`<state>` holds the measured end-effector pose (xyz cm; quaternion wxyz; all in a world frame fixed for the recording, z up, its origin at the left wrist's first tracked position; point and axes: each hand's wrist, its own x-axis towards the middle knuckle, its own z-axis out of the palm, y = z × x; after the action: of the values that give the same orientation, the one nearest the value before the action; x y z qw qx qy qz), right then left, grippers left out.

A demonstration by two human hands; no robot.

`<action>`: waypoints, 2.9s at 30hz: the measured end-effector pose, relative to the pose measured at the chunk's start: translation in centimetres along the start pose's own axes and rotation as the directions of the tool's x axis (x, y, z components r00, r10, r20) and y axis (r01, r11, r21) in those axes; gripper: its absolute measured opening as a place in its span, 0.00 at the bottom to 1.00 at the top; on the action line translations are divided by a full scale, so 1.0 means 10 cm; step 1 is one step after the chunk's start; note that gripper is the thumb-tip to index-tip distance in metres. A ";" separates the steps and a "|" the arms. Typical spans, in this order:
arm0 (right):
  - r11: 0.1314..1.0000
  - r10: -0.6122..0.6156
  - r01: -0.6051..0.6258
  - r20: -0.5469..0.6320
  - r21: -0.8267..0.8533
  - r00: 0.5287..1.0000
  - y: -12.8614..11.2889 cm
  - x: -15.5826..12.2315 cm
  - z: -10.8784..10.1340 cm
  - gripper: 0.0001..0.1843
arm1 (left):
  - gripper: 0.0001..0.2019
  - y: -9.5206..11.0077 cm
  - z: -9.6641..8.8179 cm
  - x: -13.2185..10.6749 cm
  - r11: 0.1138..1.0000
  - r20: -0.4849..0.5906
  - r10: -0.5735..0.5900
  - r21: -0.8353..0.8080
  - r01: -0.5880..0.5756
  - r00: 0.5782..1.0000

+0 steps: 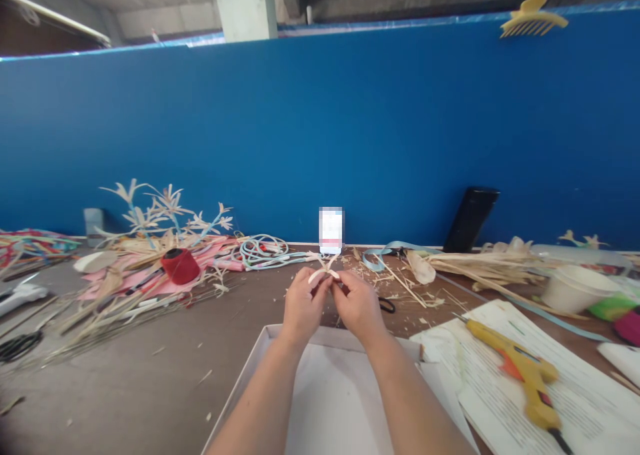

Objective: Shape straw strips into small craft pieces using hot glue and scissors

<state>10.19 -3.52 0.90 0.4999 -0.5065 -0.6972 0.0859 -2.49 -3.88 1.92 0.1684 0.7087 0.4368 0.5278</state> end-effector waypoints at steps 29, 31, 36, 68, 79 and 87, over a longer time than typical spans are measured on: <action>0.976 -0.018 0.021 0.018 -0.217 1.000 -0.04 -0.01 -0.03 0.09 | 0.12 0.01 0.05 -0.03 0.995 0.023 0.003 0.095 -0.005 1.000; 0.976 -0.023 0.027 0.022 -0.217 0.999 -0.04 -0.01 -0.02 0.09 | 0.13 0.00 0.05 -0.03 0.995 0.016 0.004 0.103 -0.006 1.000; 0.985 -0.004 0.011 0.042 -0.172 0.999 -0.04 0.00 -0.01 0.10 | 0.13 -0.03 0.05 -0.03 0.991 -0.002 0.010 0.131 -0.010 1.000; 0.993 0.099 -0.091 -0.111 0.081 0.989 0.09 -0.06 0.18 0.17 | 0.16 -0.06 -0.02 -0.06 0.900 -0.299 0.344 0.376 -0.222 0.890; 0.979 0.105 -0.092 -0.058 0.183 0.993 0.06 -0.08 0.18 0.15 | 0.10 -0.16 -0.02 0.02 0.969 -0.272 -0.125 0.175 0.177 0.954; 0.966 0.092 -0.092 0.011 0.240 0.996 0.02 -0.10 0.24 0.17 | 0.10 -0.19 0.07 0.02 0.972 -0.137 -0.203 0.092 0.217 0.969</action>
<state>8.42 -3.23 -1.01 0.5530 -0.4742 -0.6574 0.1927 -2.69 -2.56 0.46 0.1572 0.6315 0.5468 0.5269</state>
